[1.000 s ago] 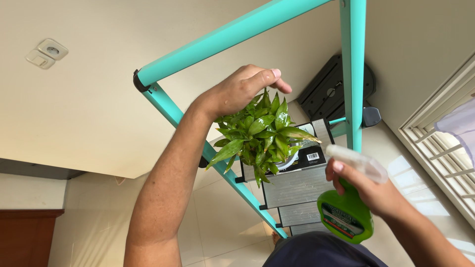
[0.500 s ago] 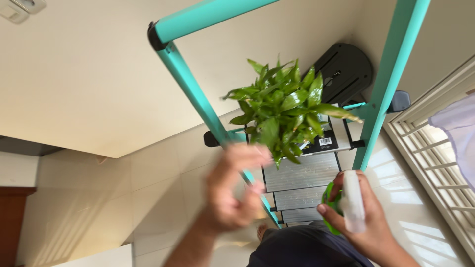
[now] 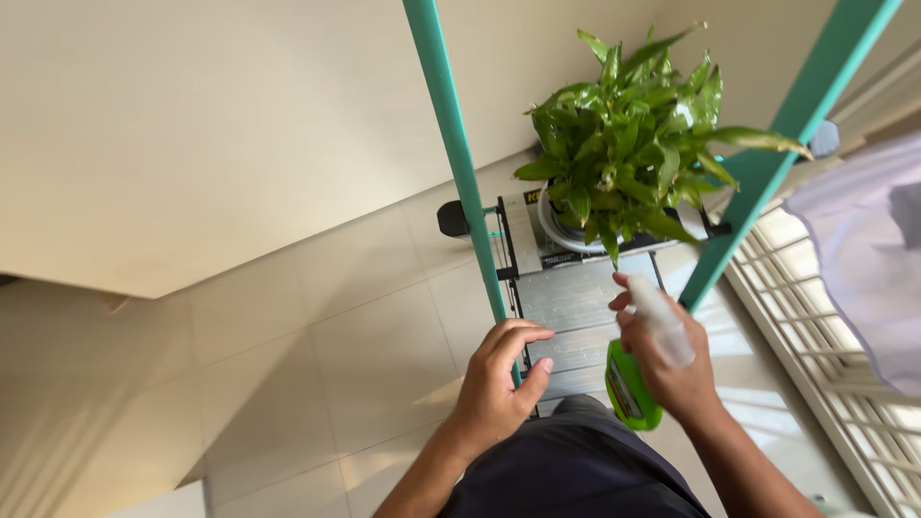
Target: The person cleans a plant by hand and using a spray bottle. They spray the leaves with liquid and wipe each leaf one at a time while the plant sits on a stepladder.
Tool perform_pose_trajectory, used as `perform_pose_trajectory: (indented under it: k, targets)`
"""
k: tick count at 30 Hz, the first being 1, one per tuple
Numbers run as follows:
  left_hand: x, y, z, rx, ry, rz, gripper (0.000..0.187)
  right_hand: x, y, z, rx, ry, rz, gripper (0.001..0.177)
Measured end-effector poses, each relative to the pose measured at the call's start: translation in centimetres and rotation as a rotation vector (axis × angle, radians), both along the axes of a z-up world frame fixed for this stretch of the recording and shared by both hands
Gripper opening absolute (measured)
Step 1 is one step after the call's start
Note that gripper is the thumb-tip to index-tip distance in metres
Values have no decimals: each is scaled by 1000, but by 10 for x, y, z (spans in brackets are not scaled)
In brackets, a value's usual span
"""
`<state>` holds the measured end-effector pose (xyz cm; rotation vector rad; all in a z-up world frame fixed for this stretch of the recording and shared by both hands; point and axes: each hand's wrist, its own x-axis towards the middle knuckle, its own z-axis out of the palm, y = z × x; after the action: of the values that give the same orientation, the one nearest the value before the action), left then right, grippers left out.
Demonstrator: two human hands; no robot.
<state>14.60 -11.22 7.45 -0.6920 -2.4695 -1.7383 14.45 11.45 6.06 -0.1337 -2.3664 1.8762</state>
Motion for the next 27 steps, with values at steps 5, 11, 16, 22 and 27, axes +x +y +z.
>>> perform_pose_trajectory:
  k: [5, 11, 16, 22, 27]
  targets:
    - [4, -19, -14, 16, -37, -49, 21, -16, 1, -11, -42, 57, -74, 26]
    - [-2, -30, -18, 20, -93, -99, 19, -33, 1, -1, 35, -90, -170, 28]
    - [-13, -13, -29, 38, -89, -82, 15, -33, -3, 5, 15, -65, -136, 23]
    - [-49, 36, -51, 136, -225, 50, 32, -34, -1, 9, 21, -62, -95, 20]
    - [-77, 73, -53, 196, -205, 134, 61, -43, 13, 7, 84, -67, -37, 24]
